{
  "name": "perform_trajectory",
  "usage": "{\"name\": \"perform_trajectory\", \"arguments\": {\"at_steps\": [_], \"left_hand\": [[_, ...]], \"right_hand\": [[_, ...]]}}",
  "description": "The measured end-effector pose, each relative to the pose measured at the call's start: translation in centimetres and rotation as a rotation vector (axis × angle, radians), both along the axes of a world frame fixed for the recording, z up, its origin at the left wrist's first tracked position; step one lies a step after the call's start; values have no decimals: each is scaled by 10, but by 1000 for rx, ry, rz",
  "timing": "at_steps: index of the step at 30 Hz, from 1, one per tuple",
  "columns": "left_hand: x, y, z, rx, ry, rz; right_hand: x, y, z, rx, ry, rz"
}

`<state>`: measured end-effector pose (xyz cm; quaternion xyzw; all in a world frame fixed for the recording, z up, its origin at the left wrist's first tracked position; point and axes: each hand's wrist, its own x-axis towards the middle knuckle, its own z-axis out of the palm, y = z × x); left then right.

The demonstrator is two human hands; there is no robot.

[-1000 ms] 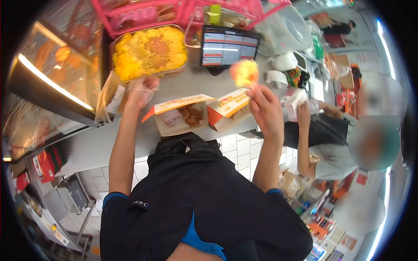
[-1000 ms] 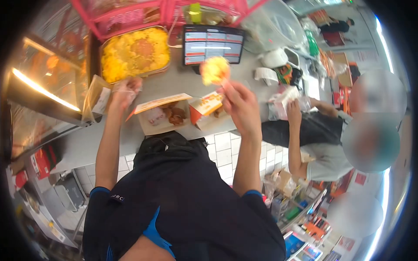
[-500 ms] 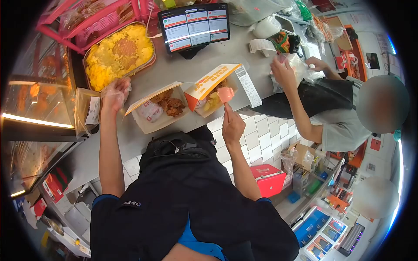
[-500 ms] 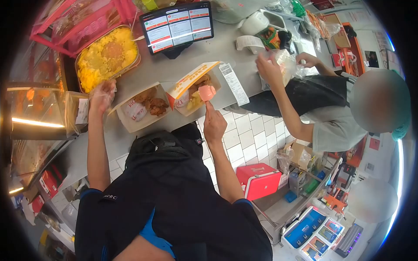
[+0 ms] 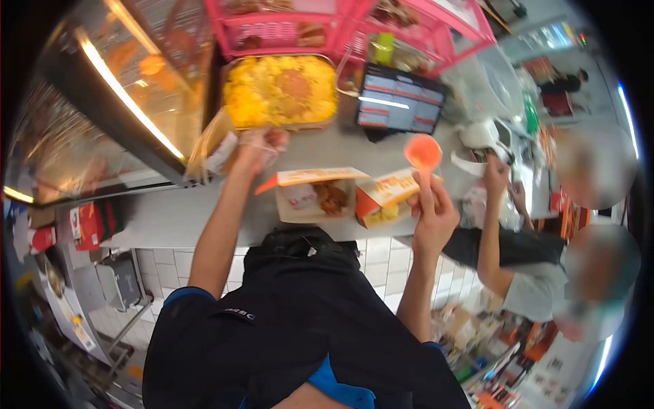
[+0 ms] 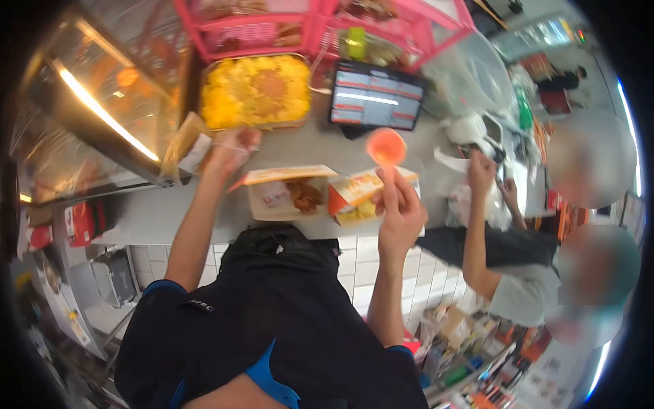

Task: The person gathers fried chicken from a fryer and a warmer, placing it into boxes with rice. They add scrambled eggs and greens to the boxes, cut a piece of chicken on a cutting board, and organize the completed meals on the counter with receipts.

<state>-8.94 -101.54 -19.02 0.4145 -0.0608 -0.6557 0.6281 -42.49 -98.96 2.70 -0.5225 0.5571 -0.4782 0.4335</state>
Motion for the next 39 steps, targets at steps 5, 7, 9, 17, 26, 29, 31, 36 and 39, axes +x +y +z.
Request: {"name": "perform_trajectory", "arguments": {"at_steps": [5,7,9,17,26,29,31,36,39], "left_hand": [[-5,-1,7,119,46,32],[-3,-3,-3,93,26,12],[-5,-2,-13,63,-17,36],[-8,0,2,113,-107,78],[-9,1,4,98,-39,92],[-6,3,7,64,-74,61],[-5,1,3,70,-54,57],[-6,2,8,67,-73,89],[-5,2,9,61,-84,74]], "right_hand": [[158,-119,-39,-528,608,733],[214,-148,-84,-615,881,709],[255,-182,-116,-663,991,701],[283,-199,-131,-802,1179,1068],[227,-149,-96,-607,1200,1354],[210,-175,-110,-677,1066,1413],[200,-188,-111,-455,890,1274],[188,-198,-122,336,313,799],[177,-196,-124,470,65,770]]}}
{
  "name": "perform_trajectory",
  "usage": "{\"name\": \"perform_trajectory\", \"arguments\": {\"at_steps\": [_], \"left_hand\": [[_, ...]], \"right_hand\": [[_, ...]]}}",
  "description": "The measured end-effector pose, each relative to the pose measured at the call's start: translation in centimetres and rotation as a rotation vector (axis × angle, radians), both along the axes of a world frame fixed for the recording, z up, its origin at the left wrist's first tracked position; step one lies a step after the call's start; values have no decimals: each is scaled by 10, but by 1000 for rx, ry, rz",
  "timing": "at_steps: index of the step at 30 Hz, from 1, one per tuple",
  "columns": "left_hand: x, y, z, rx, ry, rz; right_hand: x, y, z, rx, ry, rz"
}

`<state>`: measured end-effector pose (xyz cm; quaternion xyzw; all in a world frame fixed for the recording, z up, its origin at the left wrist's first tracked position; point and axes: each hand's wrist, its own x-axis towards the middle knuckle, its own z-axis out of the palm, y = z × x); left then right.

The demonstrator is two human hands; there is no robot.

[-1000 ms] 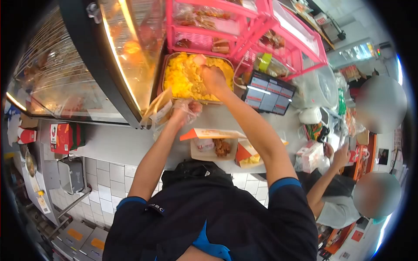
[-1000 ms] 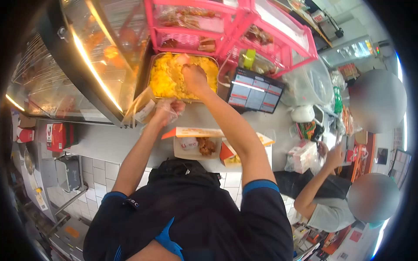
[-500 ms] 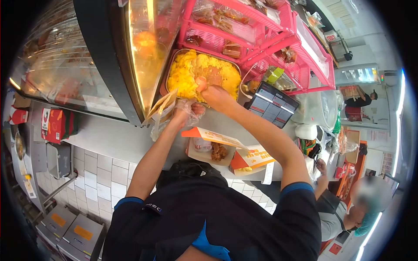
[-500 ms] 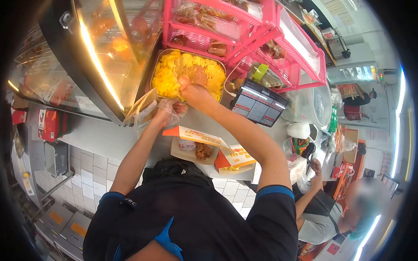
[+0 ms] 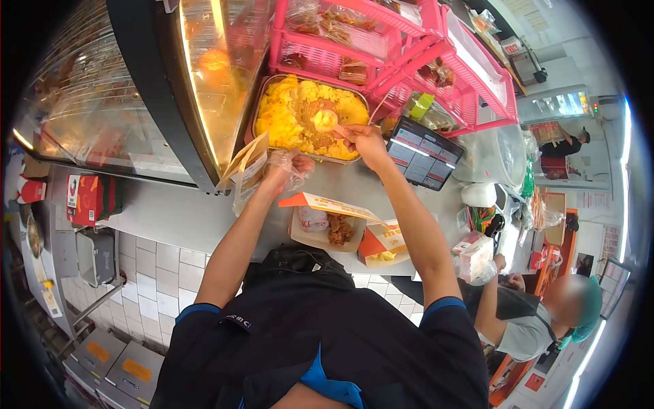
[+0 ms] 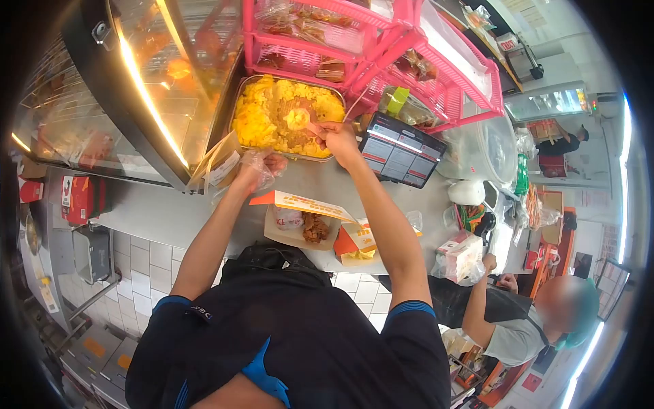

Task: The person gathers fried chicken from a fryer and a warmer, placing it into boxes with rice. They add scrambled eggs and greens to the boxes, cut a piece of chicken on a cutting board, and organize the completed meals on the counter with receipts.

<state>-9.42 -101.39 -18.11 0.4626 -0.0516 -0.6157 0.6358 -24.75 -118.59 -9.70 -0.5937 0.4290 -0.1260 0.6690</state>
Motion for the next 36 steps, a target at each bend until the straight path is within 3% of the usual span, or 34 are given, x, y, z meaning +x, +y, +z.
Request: {"name": "perform_trajectory", "arguments": {"at_steps": [3,8,11,14,16,18,21,24,25,26,27,28,30,33,36], "left_hand": [[-1,0,-1,22,14,-15],[7,10,16,46,133,-161],[12,26,29,-69,179,-223],[2,67,108,-63,-566,-196],[-6,102,135,-77,-611,-156],[-13,132,132,-97,-659,-117],[-21,159,86,140,-800,-135],[-40,170,63,231,-608,-314],[-48,161,65,185,-779,-361],[-52,154,67,131,-954,-403],[-52,150,65,132,-956,-407],[-53,145,62,156,-1017,-430],[-54,138,60,173,-1079,-460],[-51,137,56,231,-994,-488],[-51,139,50,226,-1008,-493]], "right_hand": [[-4,9,8,-197,159,-26],[-14,22,22,-167,155,-124],[-31,42,59,-95,92,-100],[-65,75,97,-117,-159,-226],[-94,117,137,-164,-131,-263],[-132,159,150,-175,-87,-248],[-166,218,142,22,-218,-303],[-164,253,112,109,-96,-363],[-158,257,101,75,-35,-338],[-153,261,81,-75,69,-267],[-153,263,58,-228,172,-194],[-157,259,32,-230,169,-197],[-162,251,-3,-1127,272,253],[-160,255,-9,-1333,290,227],[-159,253,-6,-1370,274,243]]}}
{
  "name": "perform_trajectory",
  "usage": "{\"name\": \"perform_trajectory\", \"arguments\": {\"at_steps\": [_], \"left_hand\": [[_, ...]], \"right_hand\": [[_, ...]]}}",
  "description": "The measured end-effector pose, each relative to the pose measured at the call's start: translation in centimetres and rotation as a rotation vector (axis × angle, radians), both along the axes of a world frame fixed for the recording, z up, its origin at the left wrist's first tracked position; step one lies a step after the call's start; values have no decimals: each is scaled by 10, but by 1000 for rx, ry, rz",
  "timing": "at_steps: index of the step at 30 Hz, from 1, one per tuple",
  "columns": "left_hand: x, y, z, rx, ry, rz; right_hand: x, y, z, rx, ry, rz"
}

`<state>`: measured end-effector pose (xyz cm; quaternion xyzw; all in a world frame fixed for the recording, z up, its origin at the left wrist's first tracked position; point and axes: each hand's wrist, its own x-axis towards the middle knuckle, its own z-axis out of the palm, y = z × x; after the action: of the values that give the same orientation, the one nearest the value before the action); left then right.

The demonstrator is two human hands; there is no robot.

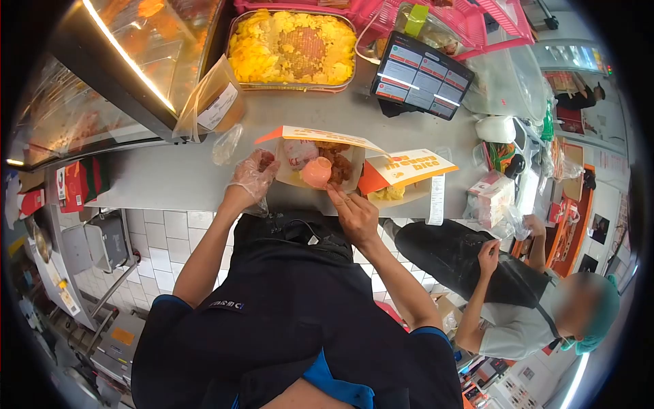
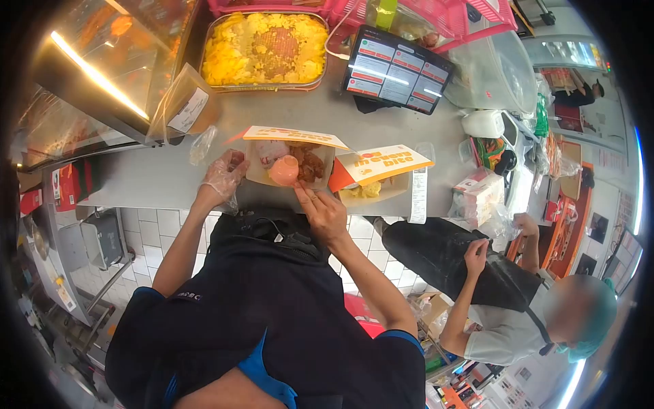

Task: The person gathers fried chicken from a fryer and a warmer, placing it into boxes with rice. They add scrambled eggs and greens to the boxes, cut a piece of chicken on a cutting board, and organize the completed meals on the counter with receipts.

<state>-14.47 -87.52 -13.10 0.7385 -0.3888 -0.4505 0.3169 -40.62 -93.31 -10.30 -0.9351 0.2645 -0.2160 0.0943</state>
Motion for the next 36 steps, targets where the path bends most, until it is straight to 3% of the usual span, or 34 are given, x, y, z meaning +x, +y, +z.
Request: {"name": "perform_trajectory", "arguments": {"at_steps": [5,10,15,18,20,22,24,26,28,33,36], "left_hand": [[-6,4,1,106,157,127],[-8,5,-2,73,127,135],[-5,5,-6,15,66,84],[-5,6,-19,18,54,76],[0,5,-33,22,109,72],[6,3,-28,36,125,35],[9,3,-30,56,194,31],[8,7,-41,31,244,-14],[11,8,-53,-25,294,95],[1,15,-47,15,219,95],[-1,18,-53,4,228,89]], "right_hand": [[-4,6,-3,-31,0,-3],[-5,-3,-3,-44,-20,34],[16,3,52,80,-453,-65],[46,-23,96,138,-416,-221],[81,-55,109,387,-506,-312],[100,-81,124,466,-413,-273],[101,-82,129,308,-486,-276],[80,-83,137,154,-520,-273],[40,-65,150,257,-639,-388],[-83,-56,119,290,-777,-980],[-151,-63,121,382,-861,-1106]]}}
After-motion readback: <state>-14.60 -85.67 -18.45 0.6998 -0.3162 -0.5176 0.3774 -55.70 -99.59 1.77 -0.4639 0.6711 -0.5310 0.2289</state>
